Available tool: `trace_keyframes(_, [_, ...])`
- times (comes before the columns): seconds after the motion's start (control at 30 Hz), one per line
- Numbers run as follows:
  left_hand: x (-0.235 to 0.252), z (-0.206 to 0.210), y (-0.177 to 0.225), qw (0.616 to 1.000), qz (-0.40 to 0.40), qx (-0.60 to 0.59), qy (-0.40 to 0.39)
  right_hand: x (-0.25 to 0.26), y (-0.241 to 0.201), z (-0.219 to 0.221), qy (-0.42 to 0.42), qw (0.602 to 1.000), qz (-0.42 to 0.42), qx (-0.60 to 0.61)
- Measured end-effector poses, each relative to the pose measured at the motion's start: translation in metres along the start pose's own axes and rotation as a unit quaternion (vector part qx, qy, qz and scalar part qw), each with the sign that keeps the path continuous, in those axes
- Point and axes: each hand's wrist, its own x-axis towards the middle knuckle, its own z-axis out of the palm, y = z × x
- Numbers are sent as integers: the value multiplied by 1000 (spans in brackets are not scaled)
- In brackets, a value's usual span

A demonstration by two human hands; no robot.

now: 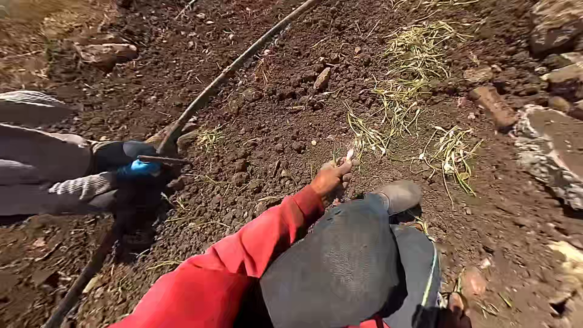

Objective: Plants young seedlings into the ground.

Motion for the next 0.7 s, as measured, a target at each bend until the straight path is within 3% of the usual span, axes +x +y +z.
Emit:
trace_keyframes(0.03, [8, -2, 4, 999, 9, 23, 31, 12, 39, 12, 3, 1000, -30, 5])
trace_keyframes(0.07, [17, -6, 4, 996, 16, 67, 52, 18, 46, 9, -29, 1000, -2, 6])
trace_keyframes(0.17, [56, -14, -13, 949, 35, 307, 62, 26, 5, -18, -26, 996, 22, 80])
trace_keyframes(0.2, [71, -14, -23, 920, 32, 388, 46, 27, -1, -25, -6, 989, -7, 150])
trace_keyframes(0.27, [109, -2, -39, 868, 29, 495, 10, 33, -20, -43, -43, 952, -79, 293])
trace_keyframes(0.33, [150, 27, -52, 825, 29, 564, -33, 47, -35, -50, -84, 925, -141, 342])
trace_keyframes(0.4, [200, 66, -63, 780, 47, 621, -57, 67, -49, -33, -95, 923, -135, 348])
trace_keyframes(0.57, [321, 144, -101, 712, 39, 700, -29, 86, 12, 52, -39, 949, -68, 304])
trace_keyframes(0.7, [369, 142, -121, 675, 40, 737, -24, 78, 0, 66, 43, 978, -3, 205])
